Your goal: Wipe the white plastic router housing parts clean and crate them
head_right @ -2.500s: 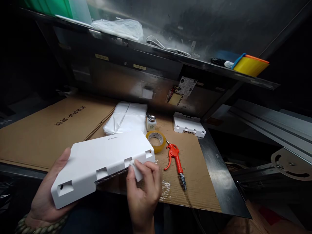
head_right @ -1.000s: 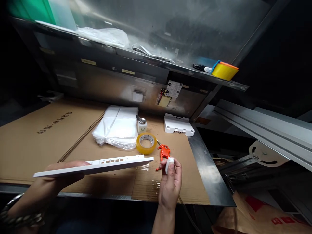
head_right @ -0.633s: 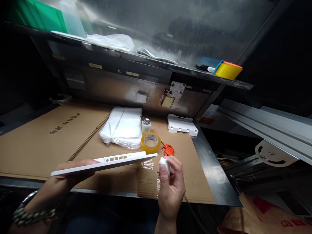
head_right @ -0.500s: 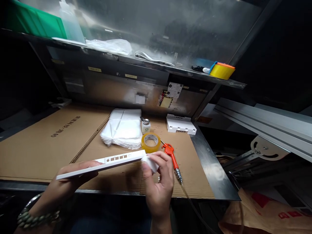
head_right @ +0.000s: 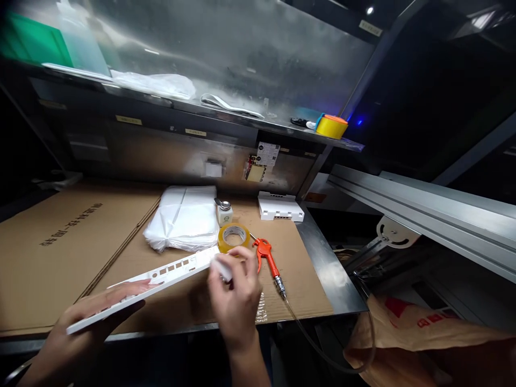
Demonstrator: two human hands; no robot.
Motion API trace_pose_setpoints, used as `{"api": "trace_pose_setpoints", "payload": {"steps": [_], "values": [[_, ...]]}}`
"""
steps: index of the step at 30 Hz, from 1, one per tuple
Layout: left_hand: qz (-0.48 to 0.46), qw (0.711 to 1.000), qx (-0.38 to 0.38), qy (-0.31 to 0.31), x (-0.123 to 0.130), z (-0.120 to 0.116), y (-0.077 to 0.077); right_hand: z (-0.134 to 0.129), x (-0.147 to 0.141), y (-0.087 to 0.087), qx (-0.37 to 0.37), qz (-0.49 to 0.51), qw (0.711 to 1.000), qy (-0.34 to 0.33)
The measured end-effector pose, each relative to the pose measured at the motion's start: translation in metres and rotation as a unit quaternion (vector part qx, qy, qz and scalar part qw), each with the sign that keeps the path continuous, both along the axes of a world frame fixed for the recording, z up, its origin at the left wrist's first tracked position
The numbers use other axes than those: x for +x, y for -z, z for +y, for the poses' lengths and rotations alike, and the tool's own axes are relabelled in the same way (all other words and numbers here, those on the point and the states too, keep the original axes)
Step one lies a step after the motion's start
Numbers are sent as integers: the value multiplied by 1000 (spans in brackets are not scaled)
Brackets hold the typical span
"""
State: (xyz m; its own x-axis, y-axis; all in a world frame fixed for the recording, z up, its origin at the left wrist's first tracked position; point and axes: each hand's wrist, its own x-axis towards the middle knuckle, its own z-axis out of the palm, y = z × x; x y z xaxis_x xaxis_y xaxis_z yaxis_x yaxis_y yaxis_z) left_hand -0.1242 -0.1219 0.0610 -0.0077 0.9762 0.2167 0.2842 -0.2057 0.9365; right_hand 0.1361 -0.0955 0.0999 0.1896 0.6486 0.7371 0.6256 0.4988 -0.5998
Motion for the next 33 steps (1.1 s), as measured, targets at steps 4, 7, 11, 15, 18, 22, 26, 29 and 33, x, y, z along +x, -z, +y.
{"api": "trace_pose_setpoints", "payload": {"steps": [4, 7, 11, 15, 18, 22, 26, 29, 33], "values": [[43, 998, 22, 29, -16, 9, 11, 10, 21, -2, 7, 106, 991, 79], [71, 991, 70, 88, -21, 18, 4, 6, 19, -2, -102, 162, 978, -90], [79, 978, 169, 93, -7, 33, -12, 4, 5, 11, -145, 147, 961, -186], [-246, 961, 111, -64, 21, 44, -25, 11, -1, 31, -5, 237, 968, -80], [-527, 843, -102, 39, 42, 46, -41, 12, -4, 41, 22, 221, 972, -82], [-643, 742, -189, 19, 58, 48, -61, 10, -4, 51, -42, 208, 969, -123], [-668, 706, -226, -69, 54, 49, -67, 6, 3, 53, -108, 169, 962, -186], [-672, 697, -238, -80, 49, 47, -69, 0, -1, 40, -145, 94, 967, -188], [-661, 728, -160, -86, 52, 44, -71, -14, -32, 12, -75, 23, 977, -200]]}}
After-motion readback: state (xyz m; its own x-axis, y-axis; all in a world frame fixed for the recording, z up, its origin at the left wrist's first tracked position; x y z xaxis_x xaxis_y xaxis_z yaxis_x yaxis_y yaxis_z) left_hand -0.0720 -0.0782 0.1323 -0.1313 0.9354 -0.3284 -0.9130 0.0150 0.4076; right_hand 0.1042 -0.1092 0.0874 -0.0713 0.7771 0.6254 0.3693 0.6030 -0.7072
